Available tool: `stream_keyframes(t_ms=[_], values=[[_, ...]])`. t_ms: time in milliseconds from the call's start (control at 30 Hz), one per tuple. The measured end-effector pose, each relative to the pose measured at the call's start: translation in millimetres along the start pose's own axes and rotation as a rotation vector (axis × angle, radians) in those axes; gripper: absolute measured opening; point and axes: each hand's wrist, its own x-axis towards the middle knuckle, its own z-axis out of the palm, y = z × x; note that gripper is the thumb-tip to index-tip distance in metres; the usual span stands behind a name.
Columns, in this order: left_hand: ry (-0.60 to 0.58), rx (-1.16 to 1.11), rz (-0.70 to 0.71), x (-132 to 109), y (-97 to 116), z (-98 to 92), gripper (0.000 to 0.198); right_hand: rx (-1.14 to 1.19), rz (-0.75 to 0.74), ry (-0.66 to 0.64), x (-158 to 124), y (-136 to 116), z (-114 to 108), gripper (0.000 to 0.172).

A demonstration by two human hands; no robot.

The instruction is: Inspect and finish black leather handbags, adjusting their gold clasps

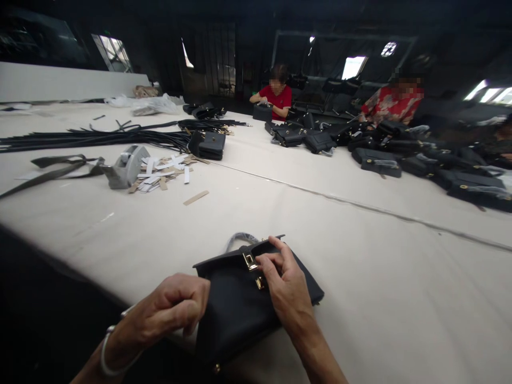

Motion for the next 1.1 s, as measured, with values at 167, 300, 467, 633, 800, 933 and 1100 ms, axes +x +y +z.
stream_keyframes(t_ms=[167,300,467,633,800,933,1100], values=[[0.311,0.222,-0.093,-26.3,-24.2,-4.9,0.013,0.199,0.043,0.022,-1.2,1.5,-1.9,0.053],[0.501,0.402,-0.282,-40.1,-45.4,-8.1,0.032,0.456,0.042,0.114,-8.5,3.3,-18.0,0.045],[0.788,0.506,-0.113,-34.9,-55.5,-10.4,0.022,-0.111,-0.108,0.128,-9.8,-2.4,-24.5,0.033],[0.695,0.603,0.131,-0.4,-40.8,7.5,0.022,-0.884,-0.286,-0.047,7.8,-10.6,0.2,0.036],[0.560,0.787,0.131,22.7,-39.4,26.3,0.039,-1.030,-0.267,-0.010,37.5,-12.5,4.7,0.017],[0.598,0.806,-0.017,16.4,-55.4,11.3,0.037,-1.092,-0.207,0.204,48.7,-14.2,-47.0,0.027],[0.504,0.671,-0.221,8.9,-60.9,-11.9,0.025,-0.964,0.047,0.414,33.9,30.8,-152.7,0.032]])
